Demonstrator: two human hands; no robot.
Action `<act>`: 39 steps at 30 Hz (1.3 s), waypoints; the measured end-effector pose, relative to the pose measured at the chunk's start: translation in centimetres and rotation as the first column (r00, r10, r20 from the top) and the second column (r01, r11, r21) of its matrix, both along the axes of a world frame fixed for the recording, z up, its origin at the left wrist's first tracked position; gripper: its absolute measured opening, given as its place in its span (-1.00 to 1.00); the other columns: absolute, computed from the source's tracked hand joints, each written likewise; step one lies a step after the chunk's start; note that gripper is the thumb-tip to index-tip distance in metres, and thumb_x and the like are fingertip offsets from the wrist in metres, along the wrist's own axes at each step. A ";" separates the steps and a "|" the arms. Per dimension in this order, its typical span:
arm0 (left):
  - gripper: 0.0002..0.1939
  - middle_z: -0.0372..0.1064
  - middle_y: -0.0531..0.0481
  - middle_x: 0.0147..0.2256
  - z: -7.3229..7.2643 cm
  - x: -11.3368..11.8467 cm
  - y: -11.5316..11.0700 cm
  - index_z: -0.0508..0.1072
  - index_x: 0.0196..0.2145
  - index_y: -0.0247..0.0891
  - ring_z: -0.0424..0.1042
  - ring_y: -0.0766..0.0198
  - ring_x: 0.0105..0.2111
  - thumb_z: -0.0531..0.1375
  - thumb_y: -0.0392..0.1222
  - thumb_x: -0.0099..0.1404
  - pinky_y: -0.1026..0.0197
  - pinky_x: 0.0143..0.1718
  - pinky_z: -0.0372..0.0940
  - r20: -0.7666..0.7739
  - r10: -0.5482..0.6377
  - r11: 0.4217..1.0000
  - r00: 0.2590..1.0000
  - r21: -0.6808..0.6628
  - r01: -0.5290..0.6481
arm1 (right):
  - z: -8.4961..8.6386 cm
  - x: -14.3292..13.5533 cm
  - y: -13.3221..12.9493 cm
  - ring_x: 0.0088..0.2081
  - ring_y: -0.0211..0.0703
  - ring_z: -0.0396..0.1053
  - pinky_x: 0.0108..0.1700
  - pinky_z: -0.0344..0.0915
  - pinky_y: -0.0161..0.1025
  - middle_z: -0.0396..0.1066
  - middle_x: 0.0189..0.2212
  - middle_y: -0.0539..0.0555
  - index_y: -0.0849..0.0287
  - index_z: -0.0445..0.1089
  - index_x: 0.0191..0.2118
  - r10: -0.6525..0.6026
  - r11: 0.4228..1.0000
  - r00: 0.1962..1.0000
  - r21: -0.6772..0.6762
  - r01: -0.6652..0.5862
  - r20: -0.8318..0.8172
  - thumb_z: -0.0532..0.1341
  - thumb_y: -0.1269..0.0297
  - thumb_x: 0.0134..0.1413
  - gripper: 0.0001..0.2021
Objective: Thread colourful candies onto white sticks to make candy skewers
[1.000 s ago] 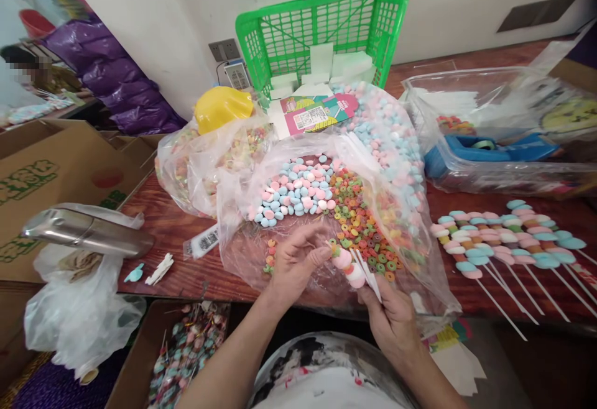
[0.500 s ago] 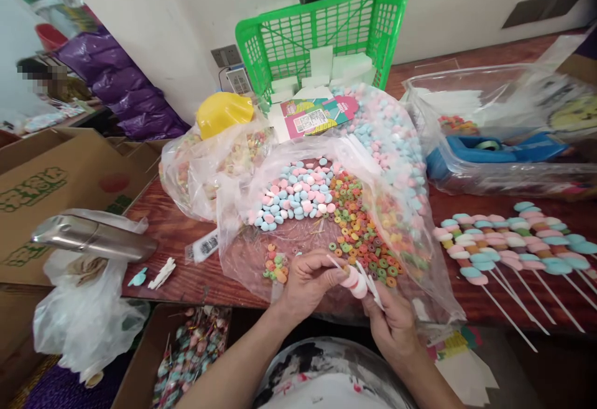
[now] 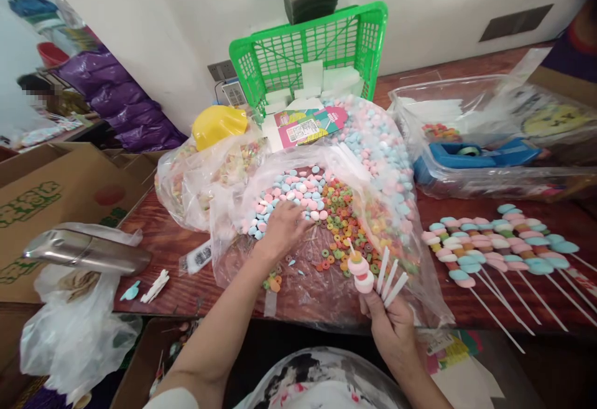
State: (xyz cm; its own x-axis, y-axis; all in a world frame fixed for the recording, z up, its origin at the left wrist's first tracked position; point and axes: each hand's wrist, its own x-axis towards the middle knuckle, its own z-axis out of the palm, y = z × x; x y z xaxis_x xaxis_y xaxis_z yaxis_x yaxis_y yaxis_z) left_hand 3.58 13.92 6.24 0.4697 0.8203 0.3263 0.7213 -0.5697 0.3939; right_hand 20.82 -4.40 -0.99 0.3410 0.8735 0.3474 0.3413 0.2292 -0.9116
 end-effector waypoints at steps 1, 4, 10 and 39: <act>-0.91 0.44 -0.15 -0.31 -0.4 -0.2 0.6 0.53 -0.33 -0.28 0.35 0.05 -0.22 0.23 -0.24 0.24 0.01 -0.13 0.26 -0.106 -0.015 0.998 0.994 0.054 0.020 | -0.1 0.0 0.0 -0.62 -0.32 0.18 -0.55 0.14 -0.37 0.20 -0.65 -0.10 0.15 0.20 -0.54 0.007 1.000 1.000 -0.017 -0.007 -0.022 0.08 0.27 0.27 -0.68; -0.86 0.38 -0.13 -0.38 -1.1 -0.4 0.9 0.46 -0.46 -0.26 0.32 0.08 -0.25 0.16 -0.39 0.22 0.04 -0.16 0.27 -0.219 -0.088 0.993 0.972 0.052 0.102 | -0.4 0.2 0.0 -0.61 -0.31 0.19 -0.54 0.13 -0.37 0.21 -0.65 -0.08 0.15 0.20 -0.56 0.015 0.999 1.000 -0.032 -0.016 -0.024 0.09 0.24 0.26 -0.66; -0.82 0.41 -0.12 -0.37 -1.0 -1.5 -2.3 0.47 -0.36 -0.26 0.35 0.11 -0.27 0.10 -0.44 0.23 0.08 -0.22 0.28 -0.223 -0.179 0.980 0.958 0.041 0.193 | -0.8 0.4 -0.2 -0.61 -0.31 0.21 -0.53 0.15 -0.37 0.22 -0.65 -0.09 0.16 0.23 -0.54 0.046 0.999 0.999 -0.023 -0.047 -0.005 0.11 0.27 0.25 -0.69; -0.68 0.24 -0.28 0.04 -4.4 -4.2 -5.9 0.47 -0.08 -0.31 0.28 0.04 0.06 0.05 -0.43 0.28 -0.05 0.06 0.30 0.027 0.031 0.997 0.999 0.072 -0.033 | 0.0 0.6 -0.4 -0.60 -0.29 0.26 -0.52 0.19 -0.36 0.27 -0.63 -0.08 0.14 0.25 -0.51 0.135 0.991 0.978 0.000 -0.137 0.161 0.09 0.32 0.25 -0.73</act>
State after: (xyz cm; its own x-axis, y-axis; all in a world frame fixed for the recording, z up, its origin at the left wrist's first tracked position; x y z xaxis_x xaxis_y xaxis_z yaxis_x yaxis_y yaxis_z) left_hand -0.59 8.02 1.84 0.4342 0.8086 0.3971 0.7296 -0.5742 0.3715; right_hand 21.40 -4.76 -1.03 0.1583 0.9038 0.3976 0.4478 0.2932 -0.8447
